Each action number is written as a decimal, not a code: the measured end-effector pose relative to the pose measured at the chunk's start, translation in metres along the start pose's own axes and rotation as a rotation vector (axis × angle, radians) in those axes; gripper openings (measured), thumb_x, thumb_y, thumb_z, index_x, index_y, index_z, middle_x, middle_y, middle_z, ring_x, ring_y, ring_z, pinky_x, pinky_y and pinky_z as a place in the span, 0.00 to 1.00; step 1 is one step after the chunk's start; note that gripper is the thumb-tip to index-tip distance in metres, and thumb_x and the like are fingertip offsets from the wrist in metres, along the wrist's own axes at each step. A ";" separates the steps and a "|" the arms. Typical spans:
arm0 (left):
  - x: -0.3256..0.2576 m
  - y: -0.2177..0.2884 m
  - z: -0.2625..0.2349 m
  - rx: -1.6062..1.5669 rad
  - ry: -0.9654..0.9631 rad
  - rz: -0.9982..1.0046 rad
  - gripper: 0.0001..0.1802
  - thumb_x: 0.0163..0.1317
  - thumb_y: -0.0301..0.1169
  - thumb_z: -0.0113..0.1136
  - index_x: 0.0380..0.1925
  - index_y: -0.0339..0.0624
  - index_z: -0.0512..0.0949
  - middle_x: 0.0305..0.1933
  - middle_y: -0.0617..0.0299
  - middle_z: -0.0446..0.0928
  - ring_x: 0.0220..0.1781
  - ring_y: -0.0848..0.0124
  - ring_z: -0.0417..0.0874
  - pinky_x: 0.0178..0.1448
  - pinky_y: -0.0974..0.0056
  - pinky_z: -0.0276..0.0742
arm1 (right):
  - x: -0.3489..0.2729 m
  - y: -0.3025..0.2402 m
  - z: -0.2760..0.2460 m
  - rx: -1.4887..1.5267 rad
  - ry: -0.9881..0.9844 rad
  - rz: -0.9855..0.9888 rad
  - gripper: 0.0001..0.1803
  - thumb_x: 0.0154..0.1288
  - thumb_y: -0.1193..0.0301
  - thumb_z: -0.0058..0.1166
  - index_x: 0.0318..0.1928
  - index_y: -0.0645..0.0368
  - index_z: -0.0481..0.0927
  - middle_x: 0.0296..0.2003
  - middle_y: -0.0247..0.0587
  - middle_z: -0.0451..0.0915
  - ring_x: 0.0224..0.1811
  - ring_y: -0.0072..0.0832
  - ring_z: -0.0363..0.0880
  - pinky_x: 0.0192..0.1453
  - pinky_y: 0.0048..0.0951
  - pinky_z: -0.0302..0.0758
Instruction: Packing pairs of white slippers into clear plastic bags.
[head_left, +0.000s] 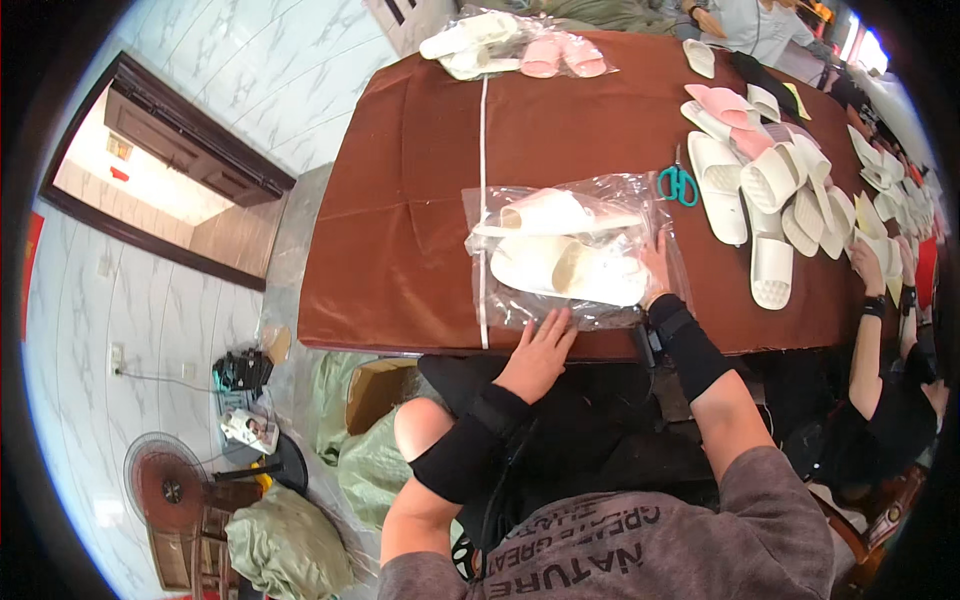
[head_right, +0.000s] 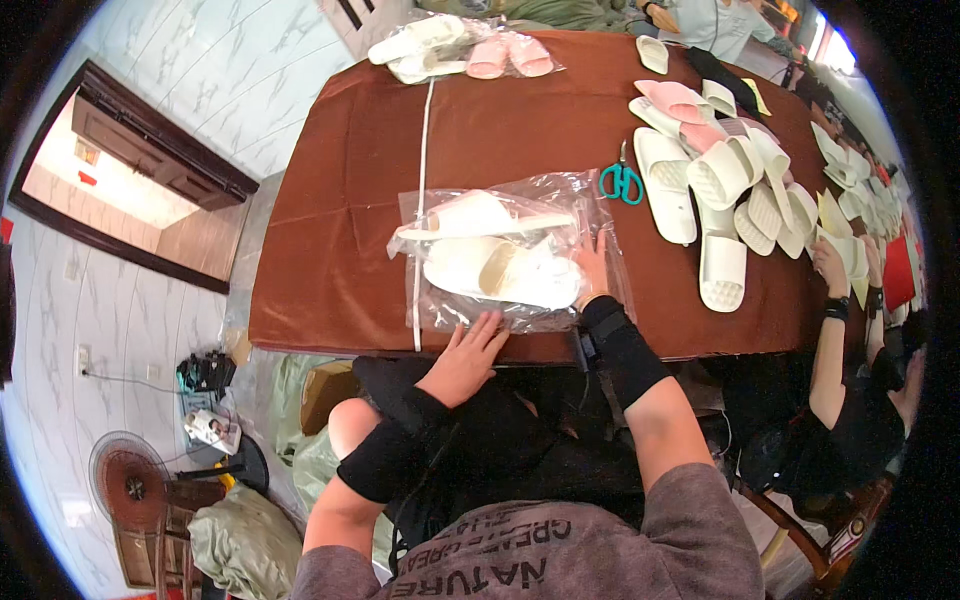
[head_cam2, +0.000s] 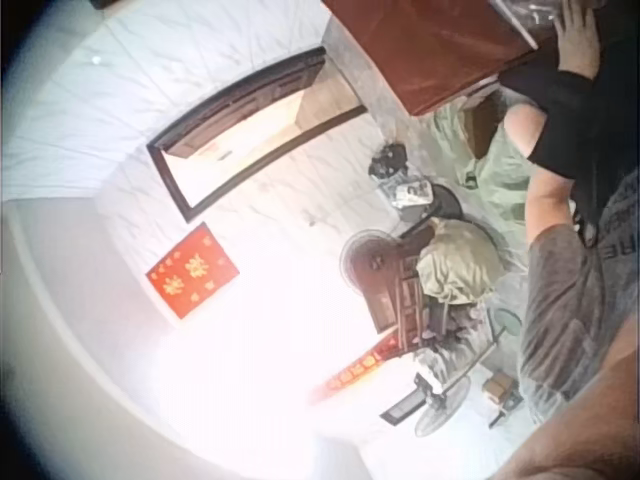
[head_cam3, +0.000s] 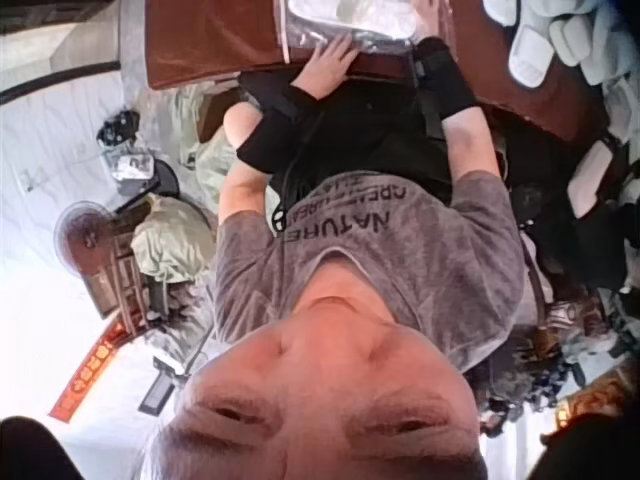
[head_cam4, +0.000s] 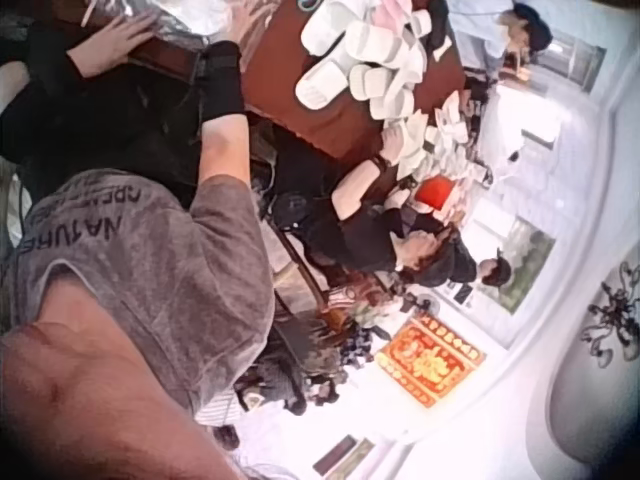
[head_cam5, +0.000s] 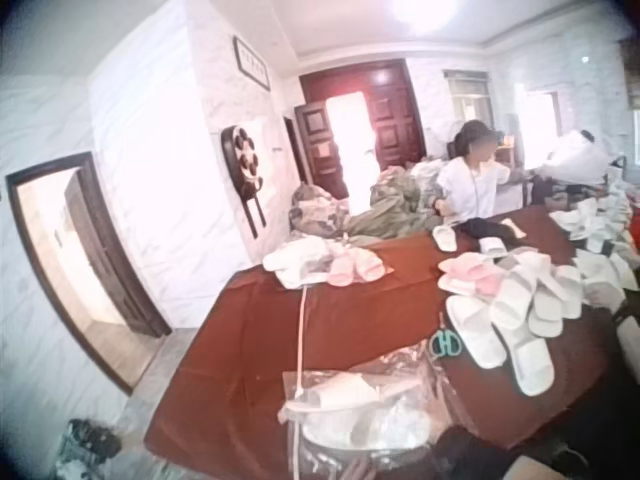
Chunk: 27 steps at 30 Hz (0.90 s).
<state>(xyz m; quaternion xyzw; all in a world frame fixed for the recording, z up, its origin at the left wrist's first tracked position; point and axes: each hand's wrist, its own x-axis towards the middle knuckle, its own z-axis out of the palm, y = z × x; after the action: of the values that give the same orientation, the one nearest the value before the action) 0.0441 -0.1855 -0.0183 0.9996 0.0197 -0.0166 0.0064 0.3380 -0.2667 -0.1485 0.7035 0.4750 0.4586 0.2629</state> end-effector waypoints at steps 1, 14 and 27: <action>-0.006 -0.009 0.006 -0.253 0.048 -0.047 0.28 0.55 0.33 0.62 0.56 0.37 0.69 0.65 0.50 0.64 0.66 0.57 0.64 0.65 0.55 0.64 | 0.008 -0.004 -0.021 0.923 0.016 0.221 0.27 0.59 0.52 0.45 0.57 0.49 0.75 0.70 0.43 0.55 0.74 0.48 0.40 0.72 0.61 0.33; 0.018 -0.128 -0.017 -0.875 0.911 -0.541 0.17 0.62 0.27 0.58 0.50 0.37 0.71 0.52 0.55 0.71 0.52 0.67 0.73 0.60 0.61 0.68 | 0.021 0.012 -0.043 1.187 -0.246 0.198 0.27 0.53 0.46 0.49 0.46 0.50 0.81 0.53 0.46 0.77 0.73 0.49 0.46 0.73 0.61 0.34; 0.033 -0.113 0.020 -1.354 0.793 -0.623 0.38 0.71 0.43 0.45 0.71 0.39 0.40 0.71 0.48 0.54 0.69 0.61 0.60 0.69 0.64 0.55 | 0.014 0.030 -0.024 1.176 -0.310 0.051 0.27 0.56 0.53 0.50 0.55 0.50 0.74 0.60 0.44 0.69 0.69 0.45 0.54 0.74 0.55 0.38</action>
<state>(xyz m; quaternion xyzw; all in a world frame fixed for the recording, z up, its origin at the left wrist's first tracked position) 0.0717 -0.0716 -0.0406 0.6607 0.3009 0.3498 0.5921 0.3308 -0.2677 -0.1077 0.8006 0.5878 0.0175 -0.1148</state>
